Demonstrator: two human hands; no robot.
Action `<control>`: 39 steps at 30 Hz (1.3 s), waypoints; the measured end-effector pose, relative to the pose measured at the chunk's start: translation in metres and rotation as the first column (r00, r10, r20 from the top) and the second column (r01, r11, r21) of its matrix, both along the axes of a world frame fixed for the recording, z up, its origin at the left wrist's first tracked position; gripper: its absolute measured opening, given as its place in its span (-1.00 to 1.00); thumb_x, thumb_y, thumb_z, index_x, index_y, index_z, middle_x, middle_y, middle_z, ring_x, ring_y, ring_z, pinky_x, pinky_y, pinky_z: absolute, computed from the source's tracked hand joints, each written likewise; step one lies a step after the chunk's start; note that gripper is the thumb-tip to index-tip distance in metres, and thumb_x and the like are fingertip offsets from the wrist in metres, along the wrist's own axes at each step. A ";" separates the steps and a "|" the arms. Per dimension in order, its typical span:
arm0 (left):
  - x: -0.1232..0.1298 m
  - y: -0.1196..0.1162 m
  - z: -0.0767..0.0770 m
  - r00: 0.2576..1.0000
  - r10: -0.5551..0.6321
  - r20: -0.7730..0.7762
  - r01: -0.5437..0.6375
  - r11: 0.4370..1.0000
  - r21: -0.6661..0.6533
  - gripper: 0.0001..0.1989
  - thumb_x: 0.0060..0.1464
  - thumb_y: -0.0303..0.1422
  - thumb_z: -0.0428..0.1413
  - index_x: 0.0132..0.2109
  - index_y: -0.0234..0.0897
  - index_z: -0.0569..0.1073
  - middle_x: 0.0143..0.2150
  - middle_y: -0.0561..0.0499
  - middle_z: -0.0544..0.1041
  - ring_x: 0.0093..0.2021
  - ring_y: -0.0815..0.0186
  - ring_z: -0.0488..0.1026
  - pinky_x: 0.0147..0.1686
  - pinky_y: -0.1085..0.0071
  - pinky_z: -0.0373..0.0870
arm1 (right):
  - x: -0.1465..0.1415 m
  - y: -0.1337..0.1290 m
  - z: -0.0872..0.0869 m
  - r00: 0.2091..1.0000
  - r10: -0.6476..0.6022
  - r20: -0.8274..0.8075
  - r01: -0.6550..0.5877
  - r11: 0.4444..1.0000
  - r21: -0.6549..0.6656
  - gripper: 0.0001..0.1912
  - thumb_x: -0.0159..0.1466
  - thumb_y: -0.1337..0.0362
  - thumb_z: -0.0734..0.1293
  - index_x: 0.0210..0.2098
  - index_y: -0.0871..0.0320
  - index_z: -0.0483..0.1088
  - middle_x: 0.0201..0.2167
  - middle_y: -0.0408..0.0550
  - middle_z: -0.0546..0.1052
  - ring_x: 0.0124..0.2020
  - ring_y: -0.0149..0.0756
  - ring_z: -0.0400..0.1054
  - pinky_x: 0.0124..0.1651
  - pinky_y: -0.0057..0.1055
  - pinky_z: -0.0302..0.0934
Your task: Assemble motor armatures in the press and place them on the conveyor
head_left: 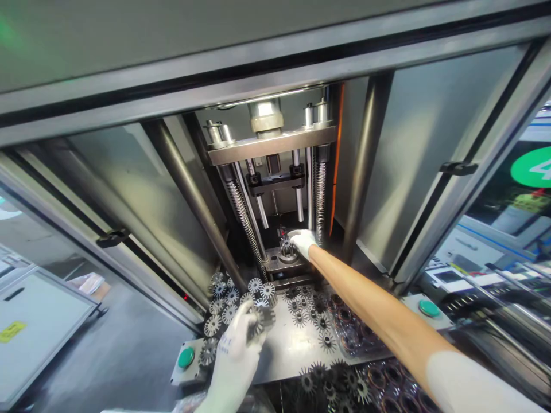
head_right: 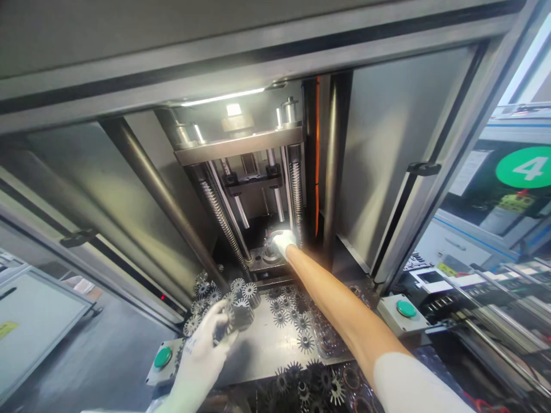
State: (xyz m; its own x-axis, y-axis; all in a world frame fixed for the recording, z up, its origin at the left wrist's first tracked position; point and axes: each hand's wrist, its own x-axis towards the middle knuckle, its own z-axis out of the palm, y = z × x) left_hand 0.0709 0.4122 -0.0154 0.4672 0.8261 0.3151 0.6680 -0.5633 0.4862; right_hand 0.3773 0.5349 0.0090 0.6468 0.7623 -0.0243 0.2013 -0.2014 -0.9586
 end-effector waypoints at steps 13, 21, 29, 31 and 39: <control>0.162 0.139 0.087 0.936 -0.337 -0.098 0.349 0.926 0.144 -0.73 0.10 -0.39 0.07 -0.02 -0.31 0.33 0.04 -0.15 0.42 0.02 0.21 0.39 0.04 0.26 0.36 | -0.041 -0.098 -0.079 0.171 0.779 0.603 -0.290 0.625 -0.725 -0.52 0.27 0.41 0.15 0.15 -0.04 0.30 -0.14 0.13 0.51 -0.19 -0.08 0.46 -0.21 -0.15 0.28; 0.188 0.163 0.091 0.840 -0.381 -0.387 0.447 0.890 0.094 -0.79 -0.04 -0.51 0.12 -0.19 -0.28 0.44 -0.28 -0.03 0.48 -0.22 0.24 0.45 -0.14 0.33 0.38 | -0.029 -0.093 -0.080 0.156 0.776 0.611 -0.350 0.622 -0.700 -0.70 0.20 0.48 0.19 -0.16 0.17 0.48 -0.25 0.13 0.57 -0.19 -0.08 0.47 -0.17 -0.19 0.28; 0.192 0.135 0.052 0.863 -0.278 -0.422 0.298 0.954 -0.018 -0.71 0.05 -0.36 0.13 -0.05 -0.31 0.45 -0.05 -0.17 0.44 -0.09 0.21 0.46 -0.08 0.34 0.36 | 0.010 -0.147 -0.067 0.428 0.660 0.618 -0.524 0.738 -0.425 -0.68 0.27 0.23 0.19 -0.13 0.13 0.52 -0.15 -0.01 0.58 -0.10 -0.17 0.43 0.04 -0.30 0.21; 0.168 0.115 0.056 0.886 -0.212 -0.412 0.234 0.972 0.002 -0.63 0.12 -0.30 0.07 0.08 -0.26 0.38 0.07 -0.18 0.39 -0.05 0.21 0.45 -0.07 0.33 0.35 | 0.017 -0.156 -0.061 0.563 0.609 0.558 -0.544 0.782 -0.304 -0.71 0.25 0.19 0.21 -0.19 0.09 0.54 -0.16 -0.06 0.59 -0.11 -0.18 0.44 0.04 -0.29 0.23; -0.047 -0.046 0.003 0.585 -0.191 -0.788 -0.035 0.965 -0.259 -0.74 0.04 -0.30 0.08 -0.15 -0.28 0.54 -0.21 -0.17 0.60 -0.16 0.08 0.53 -0.11 0.19 0.41 | 0.017 -0.153 -0.035 0.781 0.583 0.224 -0.591 0.806 -0.034 -0.60 0.17 0.19 0.33 -0.01 0.16 0.45 -0.17 -0.03 0.58 -0.18 -0.19 0.47 -0.04 -0.28 0.33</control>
State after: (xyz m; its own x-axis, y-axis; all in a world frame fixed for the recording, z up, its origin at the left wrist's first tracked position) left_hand 0.0237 0.3663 -0.0126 0.4994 0.7648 -0.4069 0.8046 -0.5836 -0.1094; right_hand 0.3943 0.3817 -0.0256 0.0591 0.9937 0.0950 0.4686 0.0564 -0.8816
